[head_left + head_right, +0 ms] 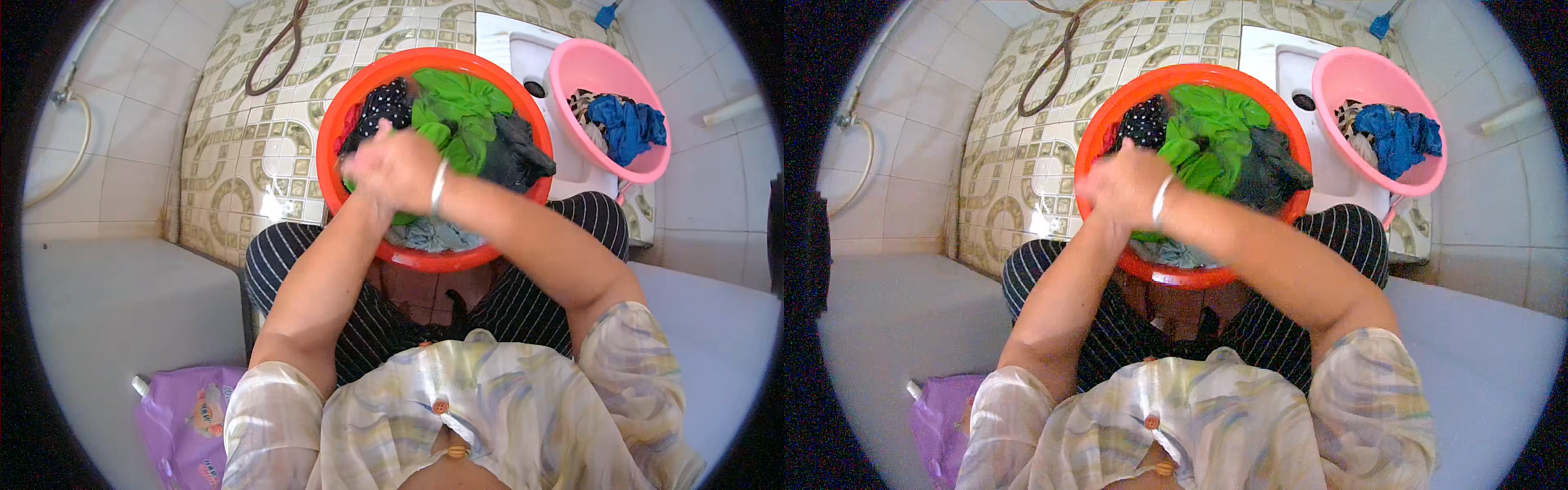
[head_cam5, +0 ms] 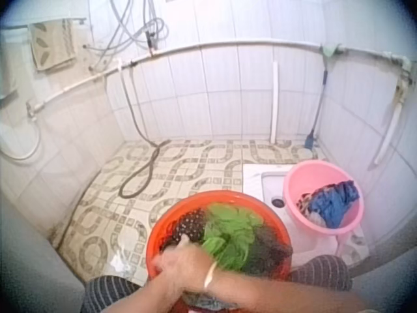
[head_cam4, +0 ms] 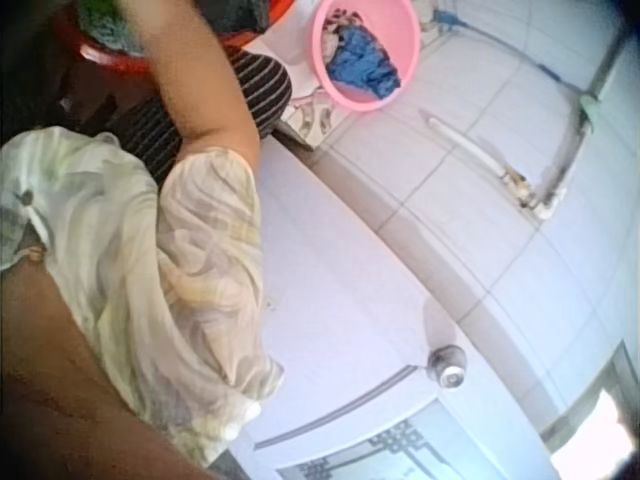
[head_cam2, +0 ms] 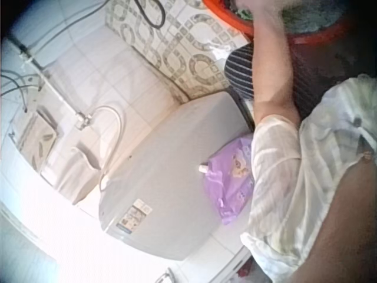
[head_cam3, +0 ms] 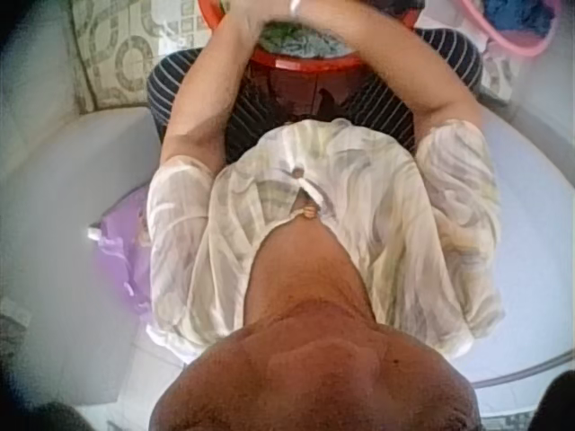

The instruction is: The person washes clothes by hand, repeatedly scrubbing, rubbing, and rinsing a garment in a basin filled with water.

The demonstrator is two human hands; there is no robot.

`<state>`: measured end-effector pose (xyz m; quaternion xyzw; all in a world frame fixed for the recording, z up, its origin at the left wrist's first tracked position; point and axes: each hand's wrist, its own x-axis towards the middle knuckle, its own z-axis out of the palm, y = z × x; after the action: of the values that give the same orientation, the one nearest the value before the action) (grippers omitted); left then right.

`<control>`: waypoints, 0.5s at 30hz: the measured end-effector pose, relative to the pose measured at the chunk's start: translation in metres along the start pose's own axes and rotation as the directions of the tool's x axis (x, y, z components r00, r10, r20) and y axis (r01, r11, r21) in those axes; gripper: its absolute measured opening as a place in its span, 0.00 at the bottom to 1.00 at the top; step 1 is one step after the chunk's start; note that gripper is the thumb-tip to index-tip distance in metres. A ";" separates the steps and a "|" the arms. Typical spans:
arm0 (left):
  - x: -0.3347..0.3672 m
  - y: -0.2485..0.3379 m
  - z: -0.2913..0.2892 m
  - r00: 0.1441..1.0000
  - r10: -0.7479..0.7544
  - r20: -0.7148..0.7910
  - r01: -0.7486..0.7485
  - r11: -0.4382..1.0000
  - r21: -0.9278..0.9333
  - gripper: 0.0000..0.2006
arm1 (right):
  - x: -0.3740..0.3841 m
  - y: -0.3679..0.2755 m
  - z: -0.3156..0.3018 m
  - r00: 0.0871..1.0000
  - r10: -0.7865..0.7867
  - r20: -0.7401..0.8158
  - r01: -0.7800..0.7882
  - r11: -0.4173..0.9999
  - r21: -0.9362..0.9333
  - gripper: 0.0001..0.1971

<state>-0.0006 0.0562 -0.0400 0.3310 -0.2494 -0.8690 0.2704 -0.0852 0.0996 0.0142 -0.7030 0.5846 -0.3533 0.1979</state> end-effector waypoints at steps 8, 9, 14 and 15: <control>0.016 -0.024 0.045 0.979 -0.172 -0.108 0.173 0.985 0.002 0.14 | -0.008 0.050 -0.008 0.955 0.174 -0.241 -0.251 0.908 -0.336 0.11; 0.041 -0.028 -0.015 0.986 0.009 0.169 -0.013 1.000 0.019 0.12 | -0.005 0.022 0.008 0.964 -0.113 -0.240 0.027 0.941 -0.337 0.10; 0.004 -0.023 0.072 0.953 -0.295 -0.074 0.295 0.955 -0.018 0.15 | -0.013 0.086 -0.016 0.948 0.142 -0.284 -0.255 0.874 -0.415 0.12; 0.003 -0.019 0.071 0.956 -0.276 -0.096 0.275 0.961 -0.024 0.16 | -0.010 0.083 -0.027 0.928 0.287 -0.236 -0.364 0.833 -0.416 0.13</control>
<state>-0.0590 0.0862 -0.0062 0.4037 -0.1825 -0.8820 0.1605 -0.1626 0.0932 -0.0277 -0.5879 0.7761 -0.2249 0.0375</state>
